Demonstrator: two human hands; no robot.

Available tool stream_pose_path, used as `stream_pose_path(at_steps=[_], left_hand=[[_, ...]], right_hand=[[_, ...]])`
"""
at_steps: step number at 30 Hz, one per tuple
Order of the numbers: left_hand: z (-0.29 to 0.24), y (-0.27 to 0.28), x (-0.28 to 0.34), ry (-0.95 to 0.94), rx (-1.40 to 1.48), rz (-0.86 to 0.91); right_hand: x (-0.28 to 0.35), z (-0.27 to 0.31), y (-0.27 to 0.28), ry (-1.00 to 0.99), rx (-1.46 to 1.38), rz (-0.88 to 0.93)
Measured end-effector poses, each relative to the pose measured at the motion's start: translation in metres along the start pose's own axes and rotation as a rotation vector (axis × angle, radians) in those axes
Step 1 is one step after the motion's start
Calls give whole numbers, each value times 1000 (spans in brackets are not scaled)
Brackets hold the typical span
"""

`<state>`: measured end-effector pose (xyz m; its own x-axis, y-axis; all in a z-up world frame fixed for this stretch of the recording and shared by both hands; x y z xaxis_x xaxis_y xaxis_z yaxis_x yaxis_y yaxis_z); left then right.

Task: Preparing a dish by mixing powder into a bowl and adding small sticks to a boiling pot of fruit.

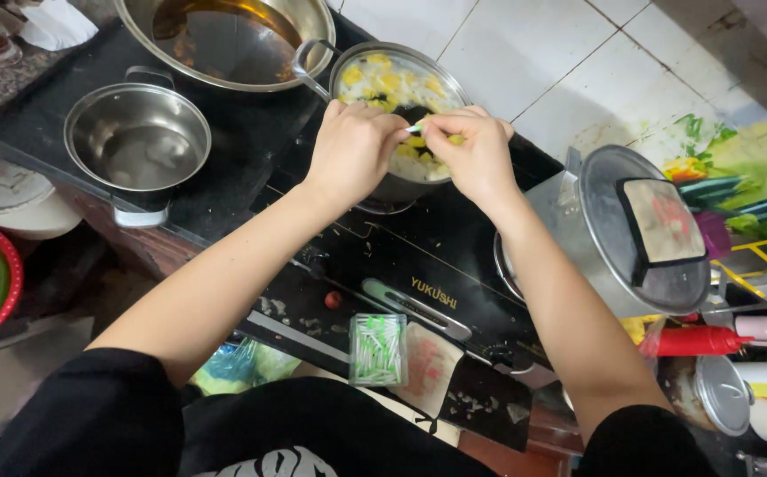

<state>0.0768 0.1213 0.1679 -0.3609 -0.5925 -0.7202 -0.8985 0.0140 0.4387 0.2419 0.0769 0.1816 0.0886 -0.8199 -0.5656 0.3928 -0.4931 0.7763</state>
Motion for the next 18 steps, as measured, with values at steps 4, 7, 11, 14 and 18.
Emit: stream_pose_path(at_steps=[4,7,11,14,18], left_hand=[[13,-8,-9,83,83,45],[17,-8,-14,92,124,42],[26,-17,-20,174,185,134],[32,-23,-24,205,262,173],[46,-37,-27,362,316,310]], right_hand=[[-7,4,3,4,1,16],[-11,6,5,6,2,23],[-17,13,10,36,40,38],[-20,21,14,74,56,41],[-24,29,20,167,92,13]])
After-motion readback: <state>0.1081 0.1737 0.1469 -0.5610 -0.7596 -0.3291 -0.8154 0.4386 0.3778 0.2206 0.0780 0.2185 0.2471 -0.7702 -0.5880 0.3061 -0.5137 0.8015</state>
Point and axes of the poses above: each hand's wrist, its own x-axis away from the middle knuckle, its own y-axis out of the back of the hand, z = x × y, the point moved 9 cm from there along -x, towards the middle knuckle, and after that the axes turned 10 degrees about y, right-handed, at the moved point
